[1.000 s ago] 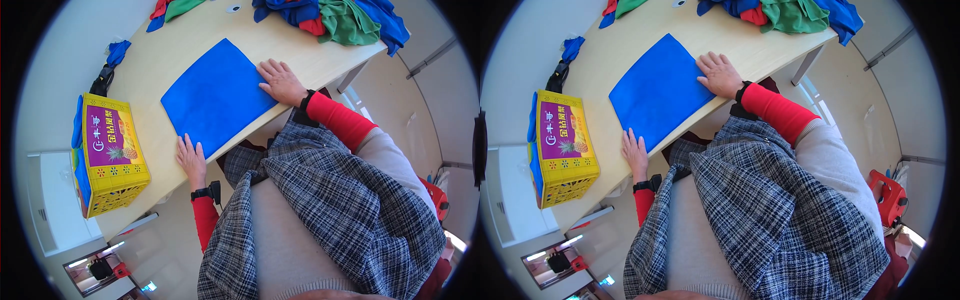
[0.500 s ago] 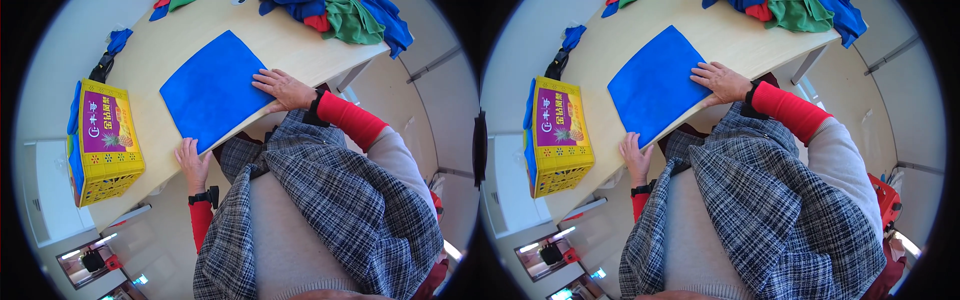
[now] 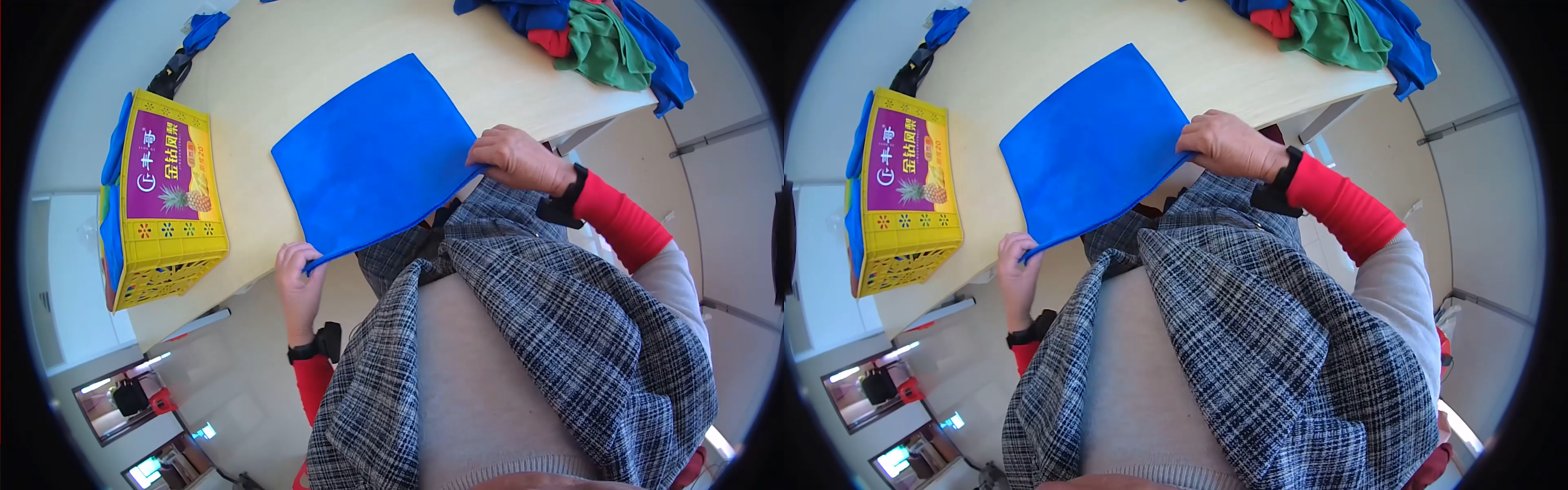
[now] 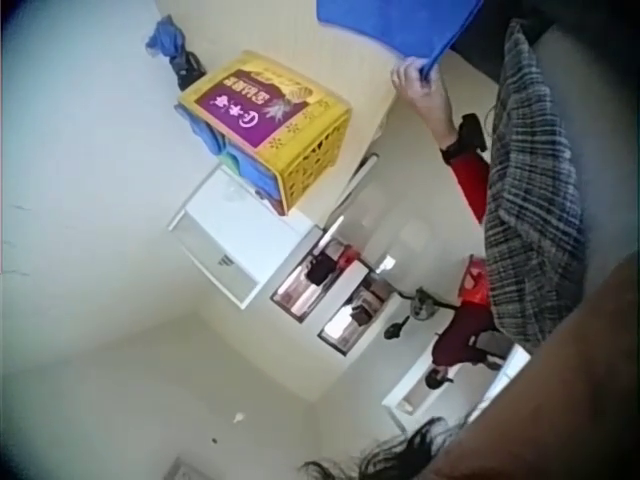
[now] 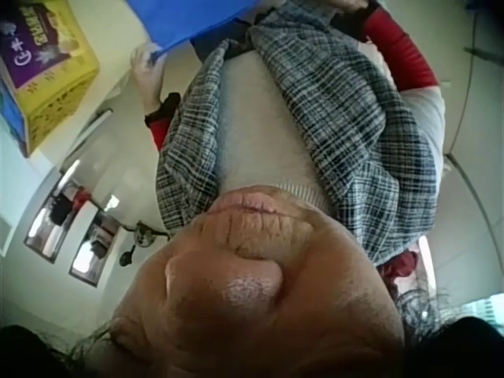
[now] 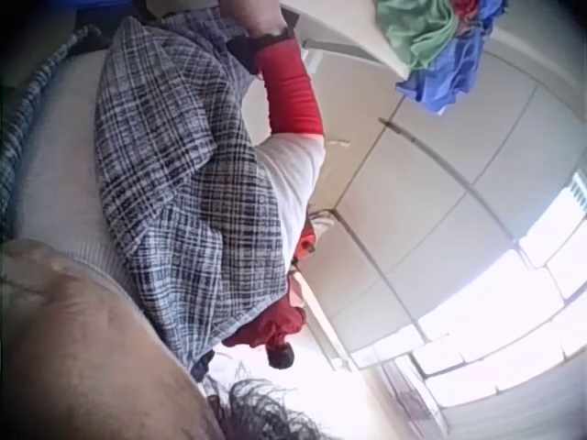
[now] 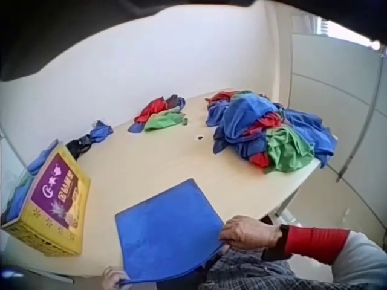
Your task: The person picks up a blue cloth, spreads it out on the table, and folds it into a small rectangle before placing it into a yellow crate. They then pick up a red cloth from a pile.
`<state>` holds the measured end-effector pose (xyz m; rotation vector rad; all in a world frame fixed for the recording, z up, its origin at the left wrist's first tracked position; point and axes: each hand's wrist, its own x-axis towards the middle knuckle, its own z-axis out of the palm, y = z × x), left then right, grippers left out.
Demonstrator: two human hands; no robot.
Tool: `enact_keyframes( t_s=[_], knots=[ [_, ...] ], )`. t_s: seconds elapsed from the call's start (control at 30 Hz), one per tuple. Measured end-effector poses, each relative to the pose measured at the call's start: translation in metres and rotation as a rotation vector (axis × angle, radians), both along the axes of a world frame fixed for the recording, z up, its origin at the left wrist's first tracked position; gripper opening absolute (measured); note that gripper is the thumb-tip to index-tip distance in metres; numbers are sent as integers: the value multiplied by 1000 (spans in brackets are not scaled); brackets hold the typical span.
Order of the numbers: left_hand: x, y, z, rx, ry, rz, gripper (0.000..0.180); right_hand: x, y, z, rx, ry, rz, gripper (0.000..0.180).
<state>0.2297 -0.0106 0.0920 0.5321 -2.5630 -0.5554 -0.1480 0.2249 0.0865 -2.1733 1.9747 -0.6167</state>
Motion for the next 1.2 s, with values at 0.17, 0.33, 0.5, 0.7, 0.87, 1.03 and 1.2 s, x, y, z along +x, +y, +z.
enact_keyframes(
  t_s=[0.17, 0.33, 0.5, 0.7, 0.87, 1.03, 1.2],
  knots=[
    [-17, -56, 15, 423, 32, 128, 13, -39, -52, 37, 232, -352, -24, 24],
    [-85, -144, 0, 663, 101, 236, 17, -99, -140, 22, 122, -314, -186, 36],
    [-112, -197, -64, 603, 104, 275, 25, -108, -190, -27, 158, -235, -436, 41],
    [-117, -201, -91, 540, 214, 322, 33, -106, -174, -39, 108, -481, -595, 46],
    [-85, -171, -96, 562, 235, 385, 45, -87, -134, -36, 211, -833, -684, 52],
    [-67, -111, -94, 467, 274, 496, 47, -60, -102, -49, 32, -856, -711, 51],
    [-82, -77, -90, 256, 279, 610, 43, -26, -115, -54, -157, -465, -803, 43]
  ],
)
